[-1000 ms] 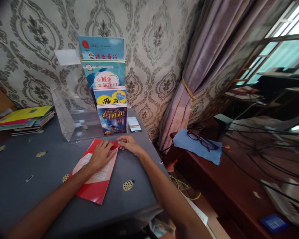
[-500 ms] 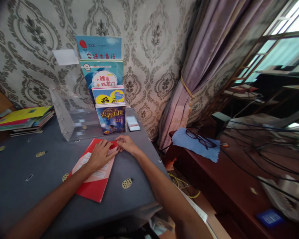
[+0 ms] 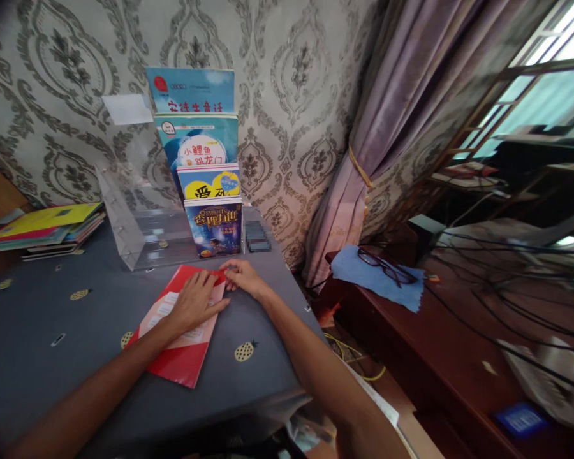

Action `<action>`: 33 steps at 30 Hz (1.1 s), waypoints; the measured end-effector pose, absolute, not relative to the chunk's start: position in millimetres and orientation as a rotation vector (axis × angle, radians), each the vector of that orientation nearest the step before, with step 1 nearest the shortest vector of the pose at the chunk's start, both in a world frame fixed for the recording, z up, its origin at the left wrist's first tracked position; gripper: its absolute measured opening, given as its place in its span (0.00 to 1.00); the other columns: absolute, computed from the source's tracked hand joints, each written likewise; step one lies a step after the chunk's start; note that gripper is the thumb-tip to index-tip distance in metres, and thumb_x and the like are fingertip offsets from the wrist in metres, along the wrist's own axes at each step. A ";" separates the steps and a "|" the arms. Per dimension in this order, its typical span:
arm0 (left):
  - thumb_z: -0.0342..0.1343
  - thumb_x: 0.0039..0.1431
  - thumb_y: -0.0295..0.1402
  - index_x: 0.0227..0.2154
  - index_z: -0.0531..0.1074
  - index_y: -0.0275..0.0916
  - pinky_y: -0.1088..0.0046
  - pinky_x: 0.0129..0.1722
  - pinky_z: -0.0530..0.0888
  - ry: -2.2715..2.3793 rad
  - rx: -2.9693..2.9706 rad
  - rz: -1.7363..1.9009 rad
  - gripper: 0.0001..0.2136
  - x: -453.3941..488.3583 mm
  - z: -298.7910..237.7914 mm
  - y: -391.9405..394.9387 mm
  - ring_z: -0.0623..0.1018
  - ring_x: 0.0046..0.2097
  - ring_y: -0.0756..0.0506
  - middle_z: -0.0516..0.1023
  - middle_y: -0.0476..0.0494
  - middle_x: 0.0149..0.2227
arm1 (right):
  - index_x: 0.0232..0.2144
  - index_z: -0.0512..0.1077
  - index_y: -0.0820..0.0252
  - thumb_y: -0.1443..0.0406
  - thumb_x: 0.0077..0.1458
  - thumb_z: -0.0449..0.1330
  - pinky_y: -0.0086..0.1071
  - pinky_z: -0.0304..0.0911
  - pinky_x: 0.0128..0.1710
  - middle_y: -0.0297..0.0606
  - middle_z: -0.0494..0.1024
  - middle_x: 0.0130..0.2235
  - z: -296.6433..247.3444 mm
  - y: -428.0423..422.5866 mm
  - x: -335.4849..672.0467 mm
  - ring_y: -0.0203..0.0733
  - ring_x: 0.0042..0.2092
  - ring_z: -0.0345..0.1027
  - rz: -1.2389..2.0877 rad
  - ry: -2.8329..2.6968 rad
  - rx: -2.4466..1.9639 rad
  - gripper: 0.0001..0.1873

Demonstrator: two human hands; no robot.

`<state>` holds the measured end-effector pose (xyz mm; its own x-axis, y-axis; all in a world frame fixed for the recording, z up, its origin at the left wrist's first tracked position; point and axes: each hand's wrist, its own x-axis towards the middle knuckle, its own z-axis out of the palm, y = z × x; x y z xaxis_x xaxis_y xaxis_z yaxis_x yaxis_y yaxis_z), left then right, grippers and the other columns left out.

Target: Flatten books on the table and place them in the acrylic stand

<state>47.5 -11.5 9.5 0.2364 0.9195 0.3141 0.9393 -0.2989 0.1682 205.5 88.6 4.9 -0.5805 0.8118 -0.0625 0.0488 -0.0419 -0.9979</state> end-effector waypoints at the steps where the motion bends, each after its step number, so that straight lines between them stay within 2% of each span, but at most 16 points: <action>1: 0.51 0.63 0.52 0.48 0.70 0.39 0.53 0.52 0.68 -1.827 -2.420 -0.549 0.22 48.2 9.7 -11.8 0.70 0.50 0.35 0.71 0.37 0.47 | 0.36 0.72 0.60 0.66 0.49 0.61 0.22 0.61 0.20 0.26 0.74 0.18 4.8 88.4 204.9 0.31 0.20 0.68 1.673 -1.658 -0.918 0.10; 6: 0.49 0.63 0.55 0.51 0.70 0.38 0.53 0.54 0.68 -1.827 -2.439 -0.547 0.26 47.7 8.6 -13.4 0.71 0.51 0.35 0.72 0.36 0.48 | 0.34 0.72 0.60 0.67 0.49 0.60 0.22 0.60 0.20 0.24 0.72 0.17 4.4 86.7 202.9 0.30 0.18 0.65 1.633 -1.672 -0.925 0.07; 12: 0.47 0.65 0.55 0.60 0.64 0.39 0.49 0.62 0.61 -1.680 -2.597 -0.552 0.29 32.7 1.3 -25.7 0.67 0.62 0.35 0.68 0.33 0.61 | 0.30 0.73 0.60 0.70 0.48 0.58 0.22 0.58 0.19 0.25 0.70 0.16 -1.5 88.0 199.6 0.32 0.18 0.65 1.578 -1.680 -0.976 0.05; 18: 0.47 0.64 0.55 0.65 0.59 0.42 0.50 0.66 0.58 -1.516 -2.809 -0.458 0.32 15.9 6.6 -65.6 0.64 0.66 0.37 0.65 0.35 0.66 | 0.30 0.74 0.61 0.70 0.49 0.58 0.21 0.59 0.19 0.25 0.70 0.16 -5.0 89.3 195.8 0.31 0.18 0.65 1.538 -1.641 -1.026 0.05; 23: 0.51 0.59 0.59 0.67 0.56 0.41 0.50 0.68 0.55 -1.404 -2.868 -0.370 0.40 10.4 10.5 -103.8 0.61 0.68 0.37 0.63 0.36 0.67 | 0.29 0.73 0.61 0.72 0.48 0.59 0.20 0.60 0.17 0.25 0.71 0.15 -5.1 89.1 192.0 0.30 0.17 0.65 1.528 -1.580 -1.073 0.05; 28: 0.51 0.64 0.52 0.65 0.60 0.42 0.51 0.67 0.60 -1.343 -2.795 -0.396 0.31 12.0 10.5 -122.0 0.64 0.66 0.38 0.69 0.38 0.63 | 0.29 0.72 0.61 0.74 0.48 0.57 0.19 0.60 0.16 0.25 0.71 0.15 -1.8 89.0 189.9 0.30 0.16 0.65 1.550 -1.470 -1.115 0.06; 33: 0.50 0.68 0.45 0.58 0.68 0.39 0.55 0.60 0.70 -1.223 -2.711 -0.469 0.22 14.7 12.8 -124.9 0.72 0.60 0.40 0.76 0.39 0.57 | 0.29 0.72 0.61 0.75 0.50 0.57 0.19 0.60 0.16 0.26 0.70 0.14 2.0 89.3 191.4 0.30 0.16 0.65 1.573 -1.442 -1.126 0.07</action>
<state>14.7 -124.9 12.8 0.6229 0.7082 0.3322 0.7487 -0.6629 0.0092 191.4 89.3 2.0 -0.3659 0.9211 -0.1333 0.0525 -0.1226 -0.9911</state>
